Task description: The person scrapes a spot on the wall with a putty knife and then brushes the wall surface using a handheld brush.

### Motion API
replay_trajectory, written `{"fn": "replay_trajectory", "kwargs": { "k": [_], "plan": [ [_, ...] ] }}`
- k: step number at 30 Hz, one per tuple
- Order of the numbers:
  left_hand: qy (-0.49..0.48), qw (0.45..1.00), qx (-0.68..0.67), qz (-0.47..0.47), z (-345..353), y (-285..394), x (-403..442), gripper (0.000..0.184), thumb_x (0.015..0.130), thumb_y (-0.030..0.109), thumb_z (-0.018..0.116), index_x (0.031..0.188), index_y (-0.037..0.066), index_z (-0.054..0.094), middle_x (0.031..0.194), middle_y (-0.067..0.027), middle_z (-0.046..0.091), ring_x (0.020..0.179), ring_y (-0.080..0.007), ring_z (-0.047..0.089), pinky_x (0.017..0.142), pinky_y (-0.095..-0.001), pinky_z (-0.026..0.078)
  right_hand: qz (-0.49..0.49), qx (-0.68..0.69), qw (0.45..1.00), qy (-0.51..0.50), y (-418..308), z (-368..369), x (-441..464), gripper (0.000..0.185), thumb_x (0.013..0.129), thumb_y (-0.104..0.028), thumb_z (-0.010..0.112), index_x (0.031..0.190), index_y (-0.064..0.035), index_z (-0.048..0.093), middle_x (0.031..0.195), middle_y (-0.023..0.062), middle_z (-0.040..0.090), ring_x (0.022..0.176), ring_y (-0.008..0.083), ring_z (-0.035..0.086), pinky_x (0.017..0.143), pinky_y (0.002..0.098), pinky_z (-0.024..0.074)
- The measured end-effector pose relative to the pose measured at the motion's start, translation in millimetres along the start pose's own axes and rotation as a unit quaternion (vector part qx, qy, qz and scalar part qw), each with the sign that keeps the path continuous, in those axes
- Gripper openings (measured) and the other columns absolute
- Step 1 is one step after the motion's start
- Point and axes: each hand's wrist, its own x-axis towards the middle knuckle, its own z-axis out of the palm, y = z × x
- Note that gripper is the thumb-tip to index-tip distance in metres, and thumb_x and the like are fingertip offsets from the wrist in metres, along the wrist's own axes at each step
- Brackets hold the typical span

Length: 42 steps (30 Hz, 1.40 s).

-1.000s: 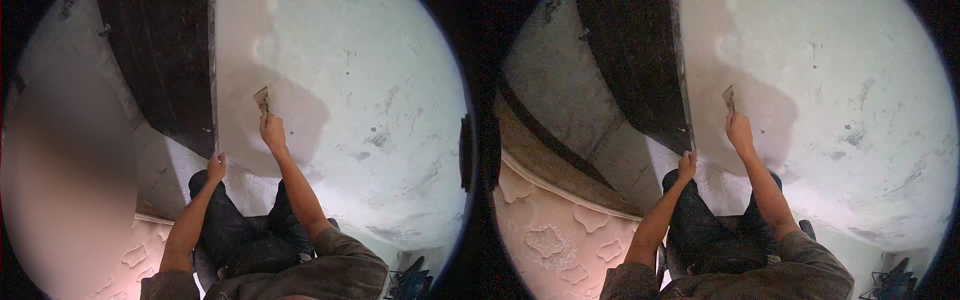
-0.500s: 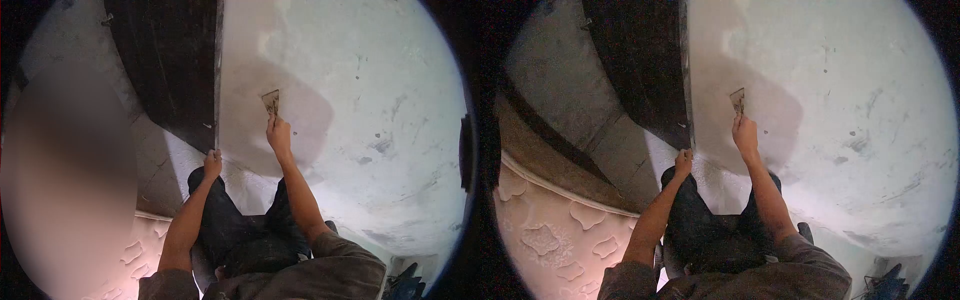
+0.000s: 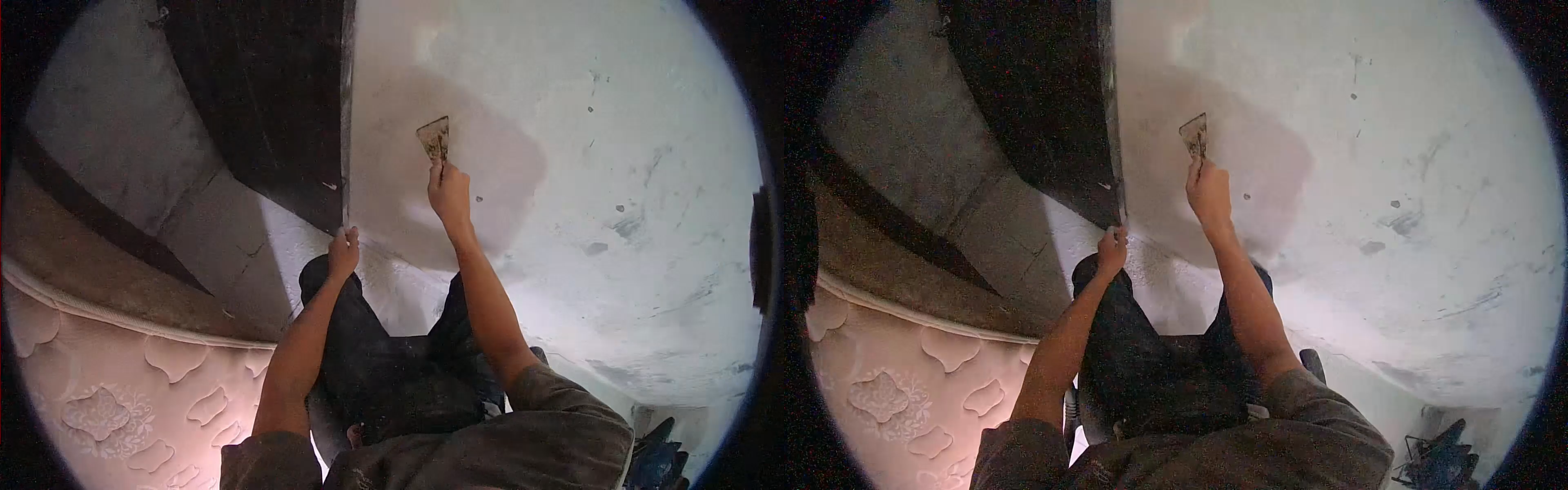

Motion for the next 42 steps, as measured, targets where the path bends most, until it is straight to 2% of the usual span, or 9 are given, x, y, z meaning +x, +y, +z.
{"fn": "replay_trajectory", "kwargs": {
  "k": [13, 16, 18, 22, 25, 30, 38, 40, 42],
  "plan": [
    [0.015, 1.000, 0.014, 0.002, -3.6, -6.0, 3.9, 0.039, 0.092, 0.036, 0.046, 0.088, -0.002, 0.053, 0.085, -0.0236, 0.062, 0.085, -0.0410, 0.059, 0.074, -0.0479, 0.043, -0.009, 0.004, 1.000, -0.015, -16.7, -21.7, 4.9, 0.031, 0.088, -0.017, 0.051, 0.069, 0.0080, 0.056, 0.066, 0.0301, 0.054, 0.064, 0.0456, 0.056, 0.054, 0.0486, 0.0427],
    [0.004, 1.000, -0.001, -0.020, -5.4, 4.2, 6.8, 0.040, 0.092, 0.037, 0.046, 0.087, -0.002, 0.053, 0.086, -0.0245, 0.061, 0.087, -0.0422, 0.058, 0.074, -0.0478, 0.043, 0.061, 0.010, 0.998, -0.029, -10.5, -17.3, 6.3, 0.031, 0.088, -0.017, 0.050, 0.073, 0.0087, 0.058, 0.067, 0.0294, 0.055, 0.067, 0.0460, 0.056, 0.058, 0.0486, 0.0449],
    [-0.017, 0.999, 0.008, -0.028, -2.0, 3.3, -1.7, 0.041, 0.092, 0.037, 0.045, 0.087, -0.002, 0.053, 0.087, -0.0249, 0.061, 0.088, -0.0428, 0.057, 0.075, -0.0476, 0.043, -0.012, -0.017, 0.999, -0.026, -6.7, -6.4, 12.2, 0.030, 0.088, -0.017, 0.050, 0.073, 0.0076, 0.058, 0.067, 0.0298, 0.055, 0.066, 0.0464, 0.056, 0.057, 0.0495, 0.0447],
    [-0.009, 0.999, 0.036, -0.001, -5.3, 5.0, 0.3, 0.040, 0.092, 0.037, 0.045, 0.090, -0.003, 0.053, 0.088, -0.0261, 0.061, 0.089, -0.0437, 0.057, 0.076, -0.0492, 0.042, -0.030, -0.011, 0.999, -0.019, -6.3, -10.9, 6.5, 0.029, 0.088, -0.017, 0.050, 0.075, 0.0072, 0.058, 0.067, 0.0303, 0.055, 0.066, 0.0475, 0.055, 0.057, 0.0503, 0.0441],
    [0.014, 0.999, 0.040, -0.008, 0.2, -7.1, 8.8, 0.039, 0.092, 0.036, 0.046, 0.093, -0.003, 0.052, 0.089, -0.0262, 0.061, 0.089, -0.0440, 0.056, 0.078, -0.0502, 0.042, 0.048, -0.004, 0.998, -0.047, -9.8, -14.4, 9.1, 0.030, 0.088, -0.019, 0.050, 0.075, 0.0063, 0.058, 0.067, 0.0302, 0.055, 0.067, 0.0484, 0.055, 0.058, 0.0514, 0.0435],
    [-0.024, 1.000, 0.012, -0.009, 1.1, -5.2, 3.5, 0.041, 0.092, 0.037, 0.044, 0.096, -0.003, 0.053, 0.091, -0.0257, 0.061, 0.090, -0.0443, 0.056, 0.081, -0.0495, 0.042, -0.060, -0.037, 0.997, -0.011, -0.7, -10.8, 12.4, 0.029, 0.089, -0.017, 0.049, 0.072, 0.0053, 0.057, 0.063, 0.0273, 0.054, 0.057, 0.0441, 0.054, 0.051, 0.0481, 0.0418],
    [-0.006, 0.998, 0.054, 0.011, 1.7, 1.7, 0.9, 0.040, 0.092, 0.036, 0.048, 0.097, -0.003, 0.053, 0.088, -0.0230, 0.063, 0.089, -0.0428, 0.057, 0.079, -0.0484, 0.043, -0.046, -0.058, 0.996, -0.043, -7.3, -41.4, 30.9, 0.024, 0.088, -0.019, 0.050, 0.080, 0.0025, 0.058, 0.066, 0.0249, 0.058, 0.064, 0.0434, 0.058, 0.060, 0.0501, 0.0471],
    [-0.015, 0.999, 0.040, 0.007, 2.1, -0.1, 2.4, 0.040, 0.092, 0.037, 0.048, 0.096, -0.003, 0.053, 0.088, -0.0226, 0.063, 0.089, -0.0422, 0.058, 0.078, -0.0487, 0.043, -0.127, -0.147, 0.974, -0.116, 8.6, -31.1, 32.8, 0.022, 0.088, -0.019, 0.050, 0.082, 0.0015, 0.058, 0.067, 0.0232, 0.059, 0.063, 0.0418, 0.059, 0.060, 0.0494, 0.0479],
    [-0.020, 1.000, 0.024, 0.000, -1.6, 6.5, 3.3, 0.040, 0.092, 0.037, 0.047, 0.096, -0.003, 0.054, 0.087, -0.0222, 0.063, 0.088, -0.0415, 0.058, 0.078, -0.0490, 0.043, -0.147, -0.114, 0.979, -0.087, -3.5, -40.8, 31.3, 0.022, 0.088, -0.017, 0.051, 0.079, 0.0029, 0.057, 0.065, 0.0235, 0.058, 0.061, 0.0416, 0.057, 0.056, 0.0490, 0.0458]
  ]
}}
